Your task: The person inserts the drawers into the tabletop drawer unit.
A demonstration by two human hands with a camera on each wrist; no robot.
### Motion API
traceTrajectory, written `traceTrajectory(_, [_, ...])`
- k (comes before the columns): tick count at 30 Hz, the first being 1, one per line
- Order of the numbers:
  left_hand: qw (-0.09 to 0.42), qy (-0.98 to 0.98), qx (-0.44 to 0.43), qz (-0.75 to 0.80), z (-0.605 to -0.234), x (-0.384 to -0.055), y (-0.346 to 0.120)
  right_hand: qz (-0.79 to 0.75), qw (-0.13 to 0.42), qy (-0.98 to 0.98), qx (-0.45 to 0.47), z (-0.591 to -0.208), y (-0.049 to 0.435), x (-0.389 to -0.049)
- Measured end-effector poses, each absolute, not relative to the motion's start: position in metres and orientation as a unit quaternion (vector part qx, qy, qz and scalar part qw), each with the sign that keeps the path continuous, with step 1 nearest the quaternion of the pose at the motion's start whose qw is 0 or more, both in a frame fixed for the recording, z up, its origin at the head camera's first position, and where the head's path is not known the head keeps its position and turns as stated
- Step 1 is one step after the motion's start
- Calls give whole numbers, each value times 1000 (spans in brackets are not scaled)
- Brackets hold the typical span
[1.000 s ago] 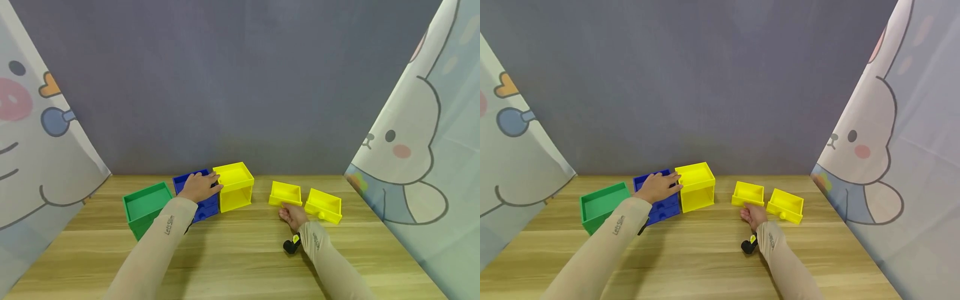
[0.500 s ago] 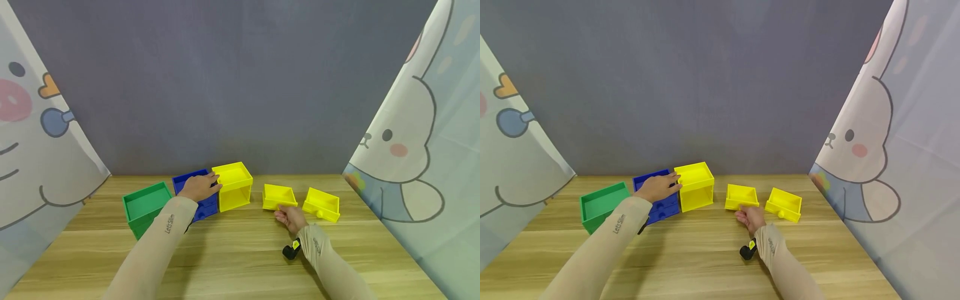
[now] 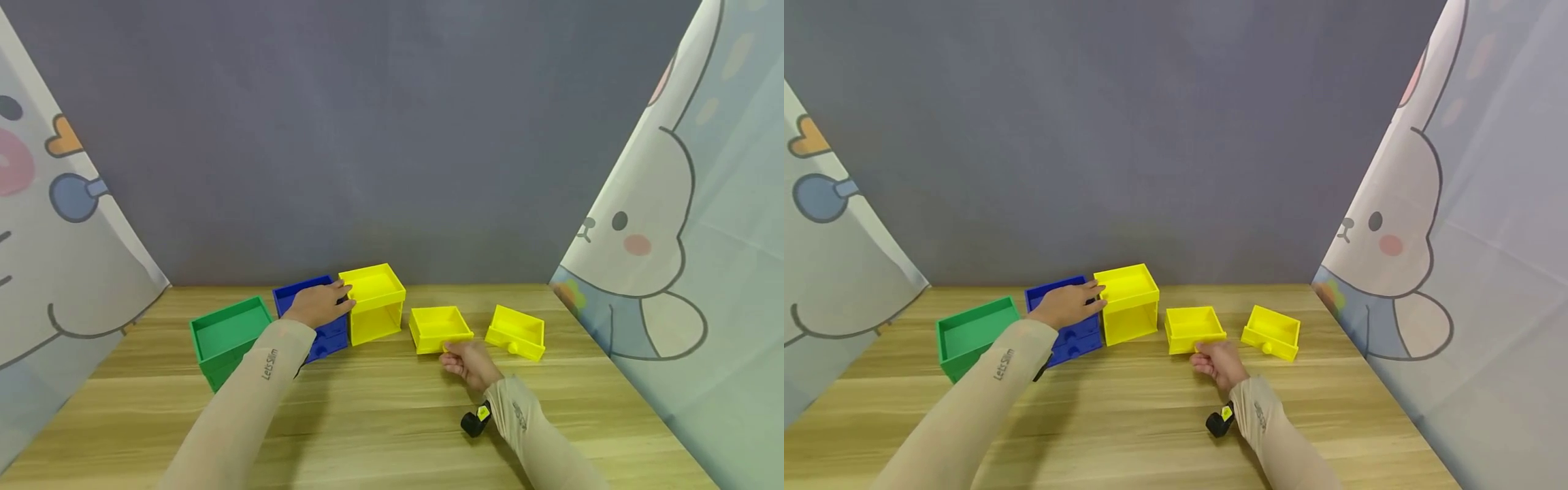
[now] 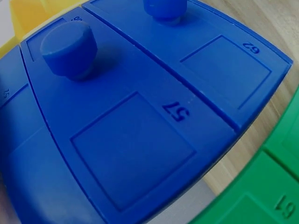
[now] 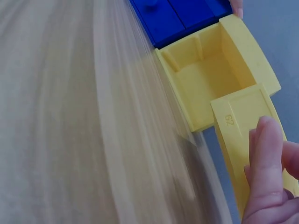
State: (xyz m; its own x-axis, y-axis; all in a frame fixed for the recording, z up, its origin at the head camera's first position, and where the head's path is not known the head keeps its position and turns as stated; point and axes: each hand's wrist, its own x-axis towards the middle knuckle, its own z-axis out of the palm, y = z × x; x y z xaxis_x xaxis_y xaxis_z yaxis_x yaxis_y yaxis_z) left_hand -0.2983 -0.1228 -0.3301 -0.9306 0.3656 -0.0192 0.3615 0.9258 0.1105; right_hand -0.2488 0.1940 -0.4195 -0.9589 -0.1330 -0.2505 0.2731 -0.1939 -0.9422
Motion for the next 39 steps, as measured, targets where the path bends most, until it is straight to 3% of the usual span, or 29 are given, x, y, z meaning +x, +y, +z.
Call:
traceTrajectory(23, [44, 980, 180, 68, -324, -296, -120, -705, 189, 682, -54, -414, 165, -226])
traceTrajectory(39, [46, 982, 167, 81, -326, -294, -120, -702, 212, 677, -55, -421, 127, -231])
